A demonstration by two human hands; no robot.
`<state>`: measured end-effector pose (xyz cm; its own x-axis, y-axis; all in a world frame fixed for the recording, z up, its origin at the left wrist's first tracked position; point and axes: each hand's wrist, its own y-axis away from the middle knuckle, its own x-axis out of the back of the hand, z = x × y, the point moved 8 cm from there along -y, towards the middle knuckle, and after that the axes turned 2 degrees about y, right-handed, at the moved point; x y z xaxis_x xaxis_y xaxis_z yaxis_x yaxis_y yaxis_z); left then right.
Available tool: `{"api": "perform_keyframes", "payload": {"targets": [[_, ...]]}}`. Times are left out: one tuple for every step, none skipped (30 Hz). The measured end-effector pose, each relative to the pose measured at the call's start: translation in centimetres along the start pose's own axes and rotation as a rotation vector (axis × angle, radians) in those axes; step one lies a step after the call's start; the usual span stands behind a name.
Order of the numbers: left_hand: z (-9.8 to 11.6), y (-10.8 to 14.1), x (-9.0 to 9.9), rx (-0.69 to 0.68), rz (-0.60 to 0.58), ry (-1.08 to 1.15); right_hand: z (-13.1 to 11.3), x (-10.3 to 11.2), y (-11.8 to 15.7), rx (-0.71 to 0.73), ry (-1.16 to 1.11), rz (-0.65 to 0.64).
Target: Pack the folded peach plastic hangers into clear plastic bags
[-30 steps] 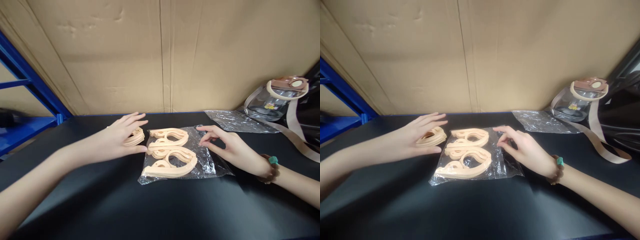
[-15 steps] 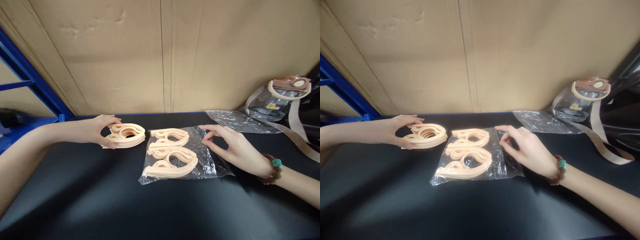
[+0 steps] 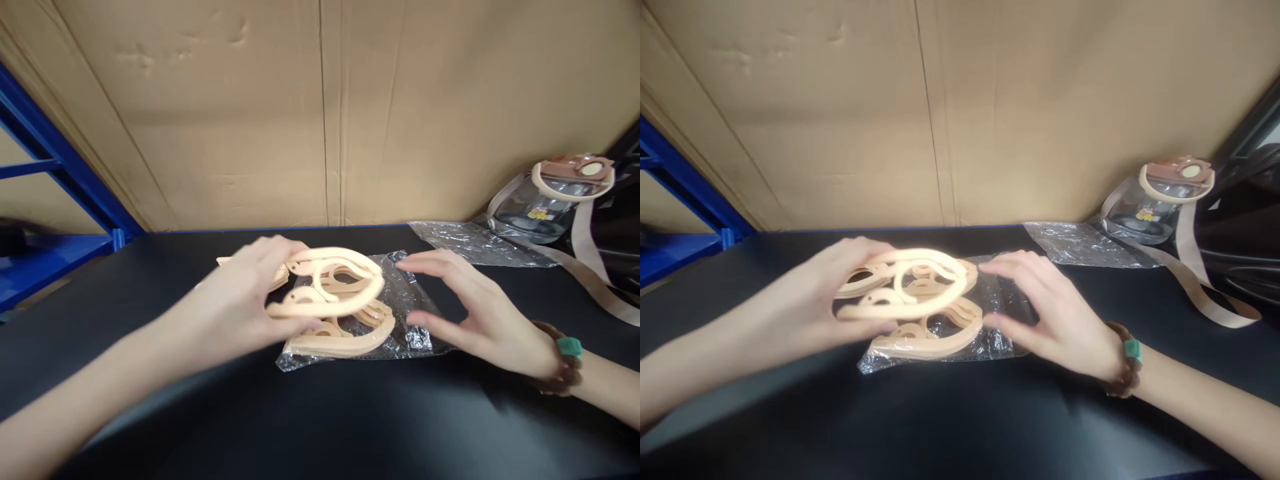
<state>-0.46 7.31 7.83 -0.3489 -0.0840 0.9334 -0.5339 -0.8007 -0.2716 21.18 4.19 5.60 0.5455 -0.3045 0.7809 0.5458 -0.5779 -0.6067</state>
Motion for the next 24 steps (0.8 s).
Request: {"api": "perform_keyframes", "payload": {"targets": [[1.3,0.4,-0.6,-0.041,0.001,0.027,-0.8,-0.2,0.1,0.035,-0.023,-0.035],[2.4,0.9,-1.2,-0.078,0.012,0.055,-1.6,-0.3,0.2,0.066,-0.045,-0.066],[3.4,1.3,-1.7,-0.104,0.024,0.079,-2.3,-0.4,0.3,0.094,-0.065,-0.088],[4.1,1.7,-2.1,-0.112,0.038,0.100,-3.0,-0.4,0.4,0.117,-0.082,-0.103],[4.8,2.0,-2.5,-0.129,0.040,0.119,-3.6,-0.4,0.5,0.134,-0.095,-0.111],[5.3,2.3,-2.9,-0.150,0.035,0.139,-4.0,-0.4,0.6,0.146,-0.103,-0.119],[5.8,2.5,-3.3,-0.175,0.022,0.157,-4.4,-0.5,0.6,0.150,-0.105,-0.131],[6.1,2.6,-3.5,-0.201,0.005,0.175,-4.7,-0.6,0.6,0.151,-0.103,-0.145],[6.3,2.6,-3.8,-0.221,-0.009,0.190,-4.9,-0.7,0.6,0.149,-0.098,-0.160],[6.4,2.6,-3.9,-0.231,-0.018,0.201,-5.0,-0.8,0.7,0.141,-0.093,-0.173],[6.3,2.6,-4.1,-0.235,-0.022,0.206,-5.0,-0.9,0.7,0.128,-0.091,-0.181],[6.2,2.6,-4.2,-0.235,-0.021,0.207,-5.0,-1.0,0.7,0.110,-0.091,-0.186],[6.1,2.5,-4.3,-0.234,-0.016,0.203,-4.9,-1.1,0.7,0.091,-0.094,-0.188],[6.0,2.5,-4.4,-0.234,-0.012,0.197,-4.8,-1.2,0.7,0.072,-0.098,-0.190],[6.0,2.5,-4.5,-0.235,-0.009,0.191,-4.7,-1.3,0.7,0.057,-0.100,-0.196],[6.0,2.5,-4.6,-0.235,-0.009,0.185,-4.7,-1.5,0.8,0.053,-0.100,-0.199],[6.0,2.5,-4.8,-0.235,-0.012,0.181,-4.8,-1.6,0.8,0.054,-0.100,-0.202],[6.1,2.5,-4.9,-0.238,-0.018,0.178,-4.8,-1.6,0.8,0.056,-0.100,-0.205],[6.1,2.5,-4.9,-0.244,-0.022,0.180,-4.8,-1.7,0.8,0.055,-0.101,-0.206],[6.0,2.5,-4.7,-0.249,-0.019,0.185,-4.7,-1.6,0.7,0.049,-0.103,-0.203],[5.8,2.4,-4.5,-0.253,-0.009,0.191,-4.5,-1.5,0.6,0.036,-0.106,-0.195],[5.5,2.2,-4.1,-0.253,0.006,0.195,-4.1,-1.4,0.6,0.018,-0.108,-0.182],[5.0,2.1,-3.6,-0.250,0.028,0.197,-3.7,-1.1,0.5,-0.005,-0.112,-0.161],[4.4,1.9,-3.0,-0.240,0.049,0.194,-3.1,-0.8,0.4,-0.033,-0.118,-0.135]]}}
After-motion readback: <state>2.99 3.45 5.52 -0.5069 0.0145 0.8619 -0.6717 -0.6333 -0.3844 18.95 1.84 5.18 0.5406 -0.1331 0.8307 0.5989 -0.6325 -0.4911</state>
